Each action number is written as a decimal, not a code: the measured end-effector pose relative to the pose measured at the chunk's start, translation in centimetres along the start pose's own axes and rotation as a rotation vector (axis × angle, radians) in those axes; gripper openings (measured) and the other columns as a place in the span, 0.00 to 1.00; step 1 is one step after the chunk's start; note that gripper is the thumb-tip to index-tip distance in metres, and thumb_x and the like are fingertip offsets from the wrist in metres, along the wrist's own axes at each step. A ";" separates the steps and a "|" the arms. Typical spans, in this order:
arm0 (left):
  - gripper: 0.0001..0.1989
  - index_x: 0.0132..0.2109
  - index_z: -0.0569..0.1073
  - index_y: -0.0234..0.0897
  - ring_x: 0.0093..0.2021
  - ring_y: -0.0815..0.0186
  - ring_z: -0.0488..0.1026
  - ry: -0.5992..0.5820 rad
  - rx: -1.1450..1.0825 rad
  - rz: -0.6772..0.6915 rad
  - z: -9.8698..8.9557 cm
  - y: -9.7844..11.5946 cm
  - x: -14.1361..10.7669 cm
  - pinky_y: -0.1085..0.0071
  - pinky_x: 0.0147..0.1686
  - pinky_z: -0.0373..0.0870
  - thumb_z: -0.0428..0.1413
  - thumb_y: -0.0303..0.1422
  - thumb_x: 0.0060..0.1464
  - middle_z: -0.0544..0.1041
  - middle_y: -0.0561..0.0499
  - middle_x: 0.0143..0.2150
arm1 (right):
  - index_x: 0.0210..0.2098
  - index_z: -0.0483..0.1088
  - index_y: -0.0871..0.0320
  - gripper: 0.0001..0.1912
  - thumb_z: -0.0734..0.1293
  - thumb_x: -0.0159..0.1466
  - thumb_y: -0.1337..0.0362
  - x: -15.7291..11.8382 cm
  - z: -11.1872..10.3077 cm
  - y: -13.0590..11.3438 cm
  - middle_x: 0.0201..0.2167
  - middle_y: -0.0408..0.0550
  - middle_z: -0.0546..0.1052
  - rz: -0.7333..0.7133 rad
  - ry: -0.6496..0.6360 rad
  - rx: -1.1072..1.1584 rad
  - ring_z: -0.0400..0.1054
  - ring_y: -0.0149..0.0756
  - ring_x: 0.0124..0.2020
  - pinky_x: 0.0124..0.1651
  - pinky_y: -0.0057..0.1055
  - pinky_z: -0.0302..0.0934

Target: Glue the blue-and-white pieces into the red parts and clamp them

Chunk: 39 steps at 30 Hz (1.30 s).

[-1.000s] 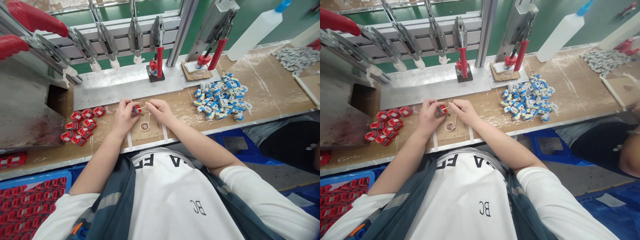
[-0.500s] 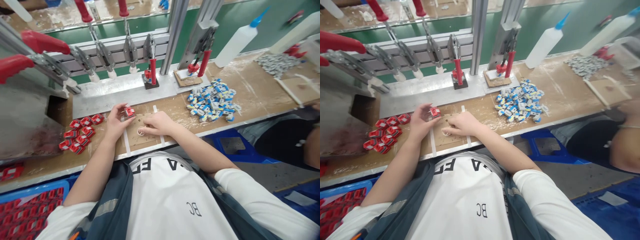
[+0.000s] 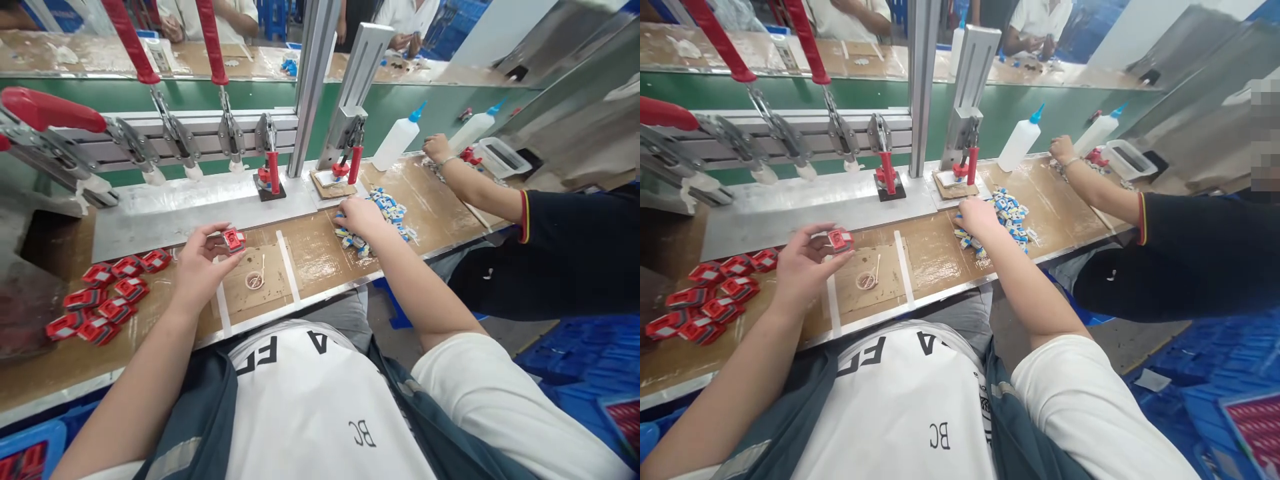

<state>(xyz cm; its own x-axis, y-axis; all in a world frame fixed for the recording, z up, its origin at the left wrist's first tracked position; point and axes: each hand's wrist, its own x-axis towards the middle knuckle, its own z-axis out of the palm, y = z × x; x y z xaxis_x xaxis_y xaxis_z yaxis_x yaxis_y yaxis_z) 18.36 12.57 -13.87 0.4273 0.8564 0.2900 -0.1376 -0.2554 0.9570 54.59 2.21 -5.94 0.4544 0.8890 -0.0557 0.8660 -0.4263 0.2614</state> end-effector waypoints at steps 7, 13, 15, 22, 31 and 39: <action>0.30 0.60 0.75 0.41 0.45 0.61 0.82 -0.053 0.088 0.129 1.1 2.3 -0.5 0.64 0.47 0.82 0.74 0.38 0.53 0.82 0.46 0.53 | 0.56 0.74 0.58 0.20 0.72 0.66 0.59 -1.3 0.1 -2.5 0.46 0.55 0.82 -0.193 0.087 0.998 0.75 0.39 0.39 0.42 0.34 0.68; 0.26 0.61 0.74 0.43 0.43 0.64 0.80 -0.071 0.332 0.316 1.7 3.4 -0.5 0.66 0.45 0.81 0.71 0.33 0.58 0.79 0.47 0.53 | 0.52 0.76 0.50 0.27 0.82 0.57 0.52 -5.8 -0.8 -9.5 0.43 0.46 0.83 -0.226 -0.176 2.061 0.64 0.26 0.27 0.28 0.26 0.60; 0.26 0.61 0.74 0.43 0.43 0.64 0.80 -0.056 0.409 0.375 1.9 3.7 -0.5 0.66 0.44 0.81 0.71 0.34 0.58 0.79 0.48 0.52 | 0.53 0.78 0.50 0.26 0.82 0.57 0.52 -7.0 -1.2 -11.3 0.44 0.47 0.84 -0.242 -0.184 2.133 0.64 0.27 0.28 0.28 0.26 0.60; 0.27 0.63 0.72 0.44 0.55 0.58 0.79 -0.055 0.456 0.491 2.0 4.4 -1.2 0.57 0.57 0.81 0.69 0.29 0.60 0.77 0.46 0.56 | 0.54 0.82 0.48 0.24 0.82 0.60 0.52 -8.4 -1.3 -12.2 0.47 0.47 0.83 -0.310 -0.088 2.119 0.72 0.31 0.36 0.39 0.30 0.71; 0.24 0.58 0.72 0.42 0.52 0.61 0.80 -0.103 0.101 0.411 2.1 3.2 -1.7 0.62 0.51 0.84 0.71 0.31 0.58 0.75 0.46 0.54 | 0.58 0.82 0.47 0.22 0.78 0.66 0.51 -10.3 -2.2 -11.6 0.49 0.49 0.80 -0.471 0.299 1.645 0.73 0.37 0.43 0.50 0.38 0.74; 0.28 0.57 0.73 0.42 0.52 0.60 0.80 -0.116 0.023 0.418 1.7 2.5 -2.0 0.63 0.50 0.83 0.75 0.33 0.53 0.76 0.47 0.52 | 0.59 0.81 0.47 0.20 0.75 0.69 0.53 -11.3 -3.1 -12.1 0.45 0.48 0.78 -0.572 0.340 1.506 0.74 0.35 0.43 0.48 0.35 0.74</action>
<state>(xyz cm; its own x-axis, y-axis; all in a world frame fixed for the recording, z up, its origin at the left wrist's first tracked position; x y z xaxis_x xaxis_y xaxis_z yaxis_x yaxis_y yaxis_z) 18.64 9.45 -12.07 0.4371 0.6215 0.6502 -0.3010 -0.5802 0.7568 38.28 -2.17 -5.50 0.1360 0.8855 0.4442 0.3979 0.3618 -0.8431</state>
